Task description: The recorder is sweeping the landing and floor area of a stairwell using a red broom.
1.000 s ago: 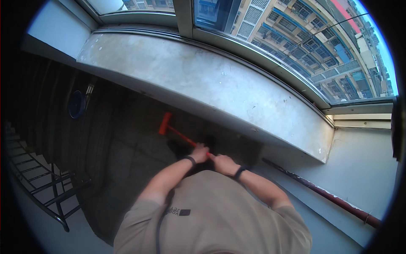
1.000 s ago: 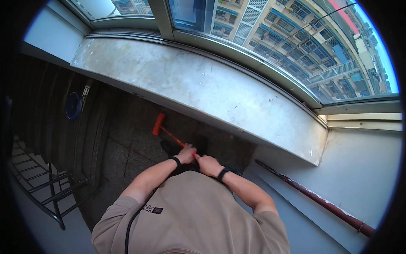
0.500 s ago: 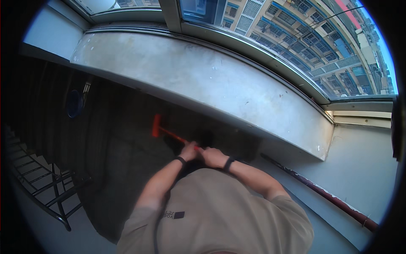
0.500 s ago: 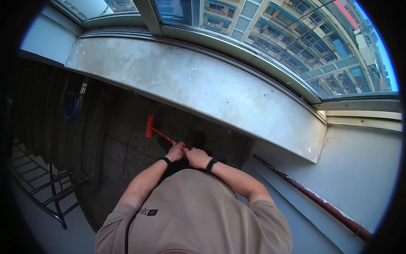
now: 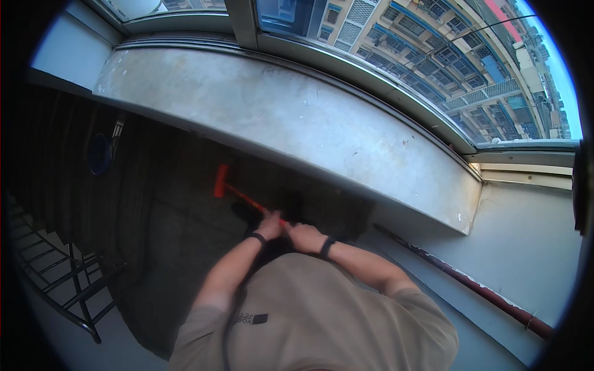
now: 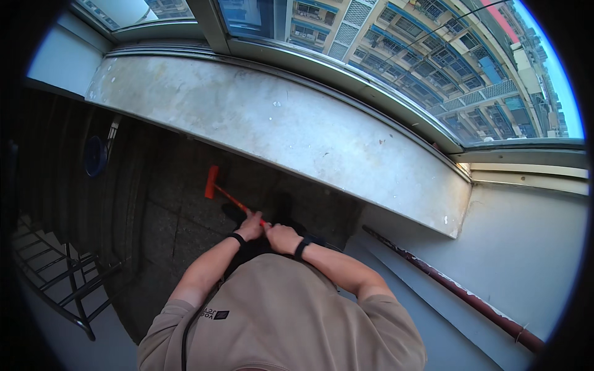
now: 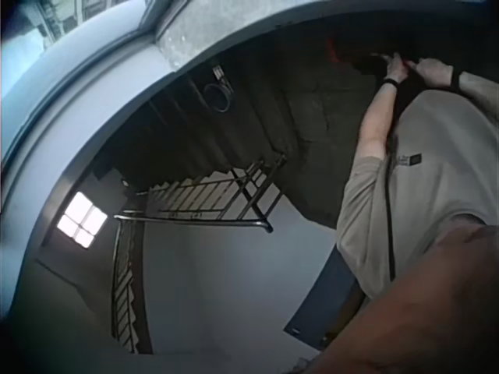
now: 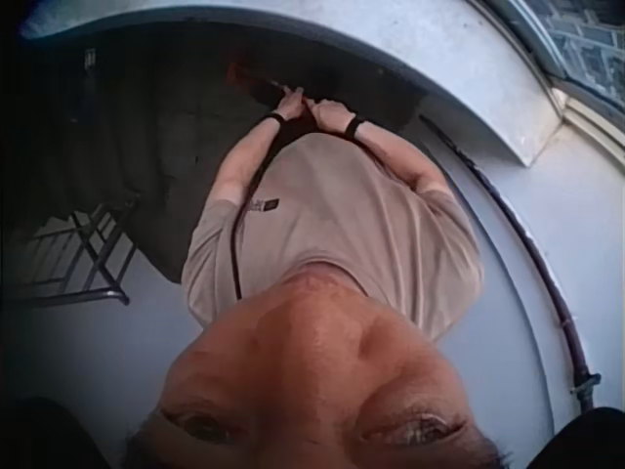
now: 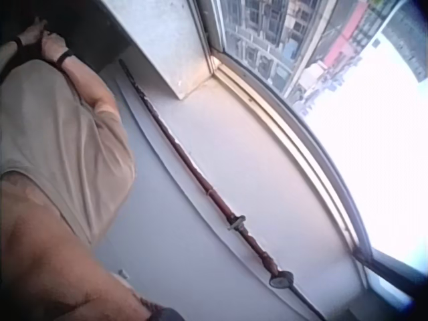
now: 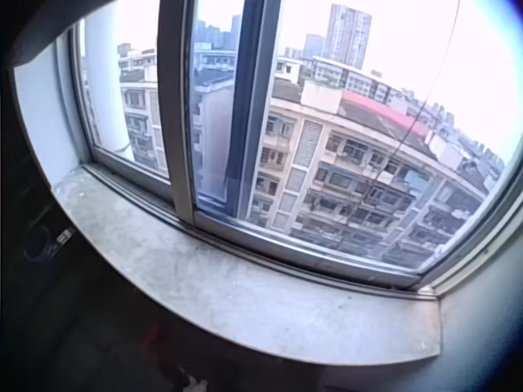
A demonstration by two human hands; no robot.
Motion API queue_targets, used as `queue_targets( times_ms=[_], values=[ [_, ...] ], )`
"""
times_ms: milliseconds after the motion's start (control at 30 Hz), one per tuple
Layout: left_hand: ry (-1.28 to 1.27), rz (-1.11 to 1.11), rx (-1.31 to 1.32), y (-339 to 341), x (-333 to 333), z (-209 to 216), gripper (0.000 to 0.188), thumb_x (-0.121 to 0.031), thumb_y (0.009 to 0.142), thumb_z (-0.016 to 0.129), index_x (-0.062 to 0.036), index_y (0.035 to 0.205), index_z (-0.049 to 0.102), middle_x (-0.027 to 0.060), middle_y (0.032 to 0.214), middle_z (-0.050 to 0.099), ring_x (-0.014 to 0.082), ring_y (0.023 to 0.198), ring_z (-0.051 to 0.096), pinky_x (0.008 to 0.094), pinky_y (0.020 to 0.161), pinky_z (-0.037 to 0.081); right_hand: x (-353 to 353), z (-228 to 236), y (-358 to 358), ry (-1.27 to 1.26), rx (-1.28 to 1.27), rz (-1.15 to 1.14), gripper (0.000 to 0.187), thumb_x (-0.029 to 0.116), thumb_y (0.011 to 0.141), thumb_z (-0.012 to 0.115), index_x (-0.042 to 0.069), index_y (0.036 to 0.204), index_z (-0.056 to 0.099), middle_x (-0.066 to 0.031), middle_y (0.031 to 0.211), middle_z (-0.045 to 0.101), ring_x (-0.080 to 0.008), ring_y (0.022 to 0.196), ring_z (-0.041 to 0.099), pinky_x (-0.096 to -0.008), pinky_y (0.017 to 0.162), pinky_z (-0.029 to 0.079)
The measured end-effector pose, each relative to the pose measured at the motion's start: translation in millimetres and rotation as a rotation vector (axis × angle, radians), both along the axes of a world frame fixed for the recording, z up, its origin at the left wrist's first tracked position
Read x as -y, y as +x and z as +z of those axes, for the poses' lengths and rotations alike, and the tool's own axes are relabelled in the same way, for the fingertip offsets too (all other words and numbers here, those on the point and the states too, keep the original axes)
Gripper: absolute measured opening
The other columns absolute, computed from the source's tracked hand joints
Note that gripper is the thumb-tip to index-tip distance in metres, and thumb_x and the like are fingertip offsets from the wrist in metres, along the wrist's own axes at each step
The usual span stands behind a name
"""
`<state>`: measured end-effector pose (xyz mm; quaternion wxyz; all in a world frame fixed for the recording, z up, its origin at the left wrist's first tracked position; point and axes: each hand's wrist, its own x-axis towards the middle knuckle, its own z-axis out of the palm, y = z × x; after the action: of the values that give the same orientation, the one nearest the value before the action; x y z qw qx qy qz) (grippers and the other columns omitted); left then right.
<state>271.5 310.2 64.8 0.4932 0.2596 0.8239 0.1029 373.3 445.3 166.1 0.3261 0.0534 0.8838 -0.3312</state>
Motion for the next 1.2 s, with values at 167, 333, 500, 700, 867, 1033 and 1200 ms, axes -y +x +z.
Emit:
queue_targets(
  times_ms=[167, 333, 500, 700, 867, 1033, 1200],
  values=[
    [-0.028, 0.192, -0.047, -34.6, 42.9, -21.8, 0.057, -0.033, 0.084, 0.063, -0.0103, 0.132, 0.042, 0.0327, 0.143, 0.021, 0.0473, 0.118, 0.046, 0.0447, 0.1, 0.041, 40.6, -30.0, -38.4, -0.02, -0.115, -0.003, 0.039, 0.01, 0.085, 0.05, -0.002, 0.121, 0.048, -0.0253, 0.095, 0.063, -0.0384, 0.083, 0.065, -0.0457, 0.071, 0.053],
    [-0.04, 0.263, 0.031, -24.3, 33.3, 3.2, 0.058, -0.032, 0.085, 0.061, -0.0114, 0.135, 0.042, 0.0291, 0.144, 0.024, 0.0437, 0.121, 0.046, 0.0424, 0.102, 0.04, 32.6, -19.5, -27.5, 0.009, -0.163, 0.036, 0.04, 0.012, 0.086, 0.048, -0.005, 0.122, 0.048, -0.022, 0.084, 0.066, -0.0377, 0.075, 0.067, -0.0448, 0.064, 0.054],
    [0.019, 0.145, 0.12, 17.3, -12.6, 38.4, 0.058, -0.034, 0.085, 0.062, -0.011, 0.135, 0.043, 0.0277, 0.141, 0.031, 0.042, 0.119, 0.049, 0.0426, 0.1, 0.042, -21.1, 21.3, 11.6, -0.011, -0.007, 0.066, 0.051, 0.014, 0.08, 0.058, -0.002, 0.126, 0.044, -0.0221, 0.081, 0.066, -0.0375, 0.077, 0.066, -0.046, 0.064, 0.054],
    [0.083, 0.012, 0.181, 35.7, -36.5, 62.6, 0.054, -0.031, 0.089, 0.059, -0.0112, 0.136, 0.043, 0.0262, 0.138, 0.039, 0.0395, 0.118, 0.05, 0.0431, 0.1, 0.042, -47.3, 57.3, 37.9, 0.026, 0.099, 0.082, 0.051, 0.022, 0.085, 0.057, 0.001, 0.129, 0.042, -0.0239, 0.082, 0.066, -0.0401, 0.079, 0.065, -0.0467, 0.07, 0.052],
    [0.03, 0.074, 0.132, 21.1, -12.9, 41.2, 0.05, -0.028, 0.09, 0.055, -0.0111, 0.135, 0.043, 0.0268, 0.138, 0.039, 0.0402, 0.118, 0.05, 0.0434, 0.1, 0.042, -22.7, 27.2, 15.0, 0.016, 0.088, 0.11, 0.052, 0.019, 0.086, 0.054, 0.002, 0.133, 0.04, -0.0225, 0.081, 0.066, -0.0383, 0.077, 0.065, -0.0458, 0.068, 0.052],
    [-0.067, 0.203, -0.017, -15.6, 37.0, -22.1, 0.051, -0.019, 0.087, 0.055, -0.0111, 0.135, 0.042, 0.0285, 0.139, 0.035, 0.0417, 0.111, 0.054, 0.0429, 0.097, 0.045, 22.2, -14.7, -35.0, -0.018, 0.029, 0.112, 0.047, 0.011, 0.084, 0.05, 0.0, 0.13, 0.045, -0.0224, 0.085, 0.067, -0.0363, 0.078, 0.067, -0.0459, 0.065, 0.054],
    [0.196, 0.906, 0.297, -61.0, 56.5, -57.1, 0.038, -0.017, 0.094, 0.043, -0.0035, 0.129, 0.044, 0.0256, 0.13, 0.046, 0.0381, 0.107, 0.058, 0.0476, 0.093, 0.047, 31.5, -32.7, -69.9, 0.009, -0.032, 0.115, 0.042, 0.011, 0.086, 0.048, 0.0, 0.127, 0.047, -0.0219, 0.085, 0.067, -0.037, 0.079, 0.066, -0.0458, 0.066, 0.053]
  ],
)
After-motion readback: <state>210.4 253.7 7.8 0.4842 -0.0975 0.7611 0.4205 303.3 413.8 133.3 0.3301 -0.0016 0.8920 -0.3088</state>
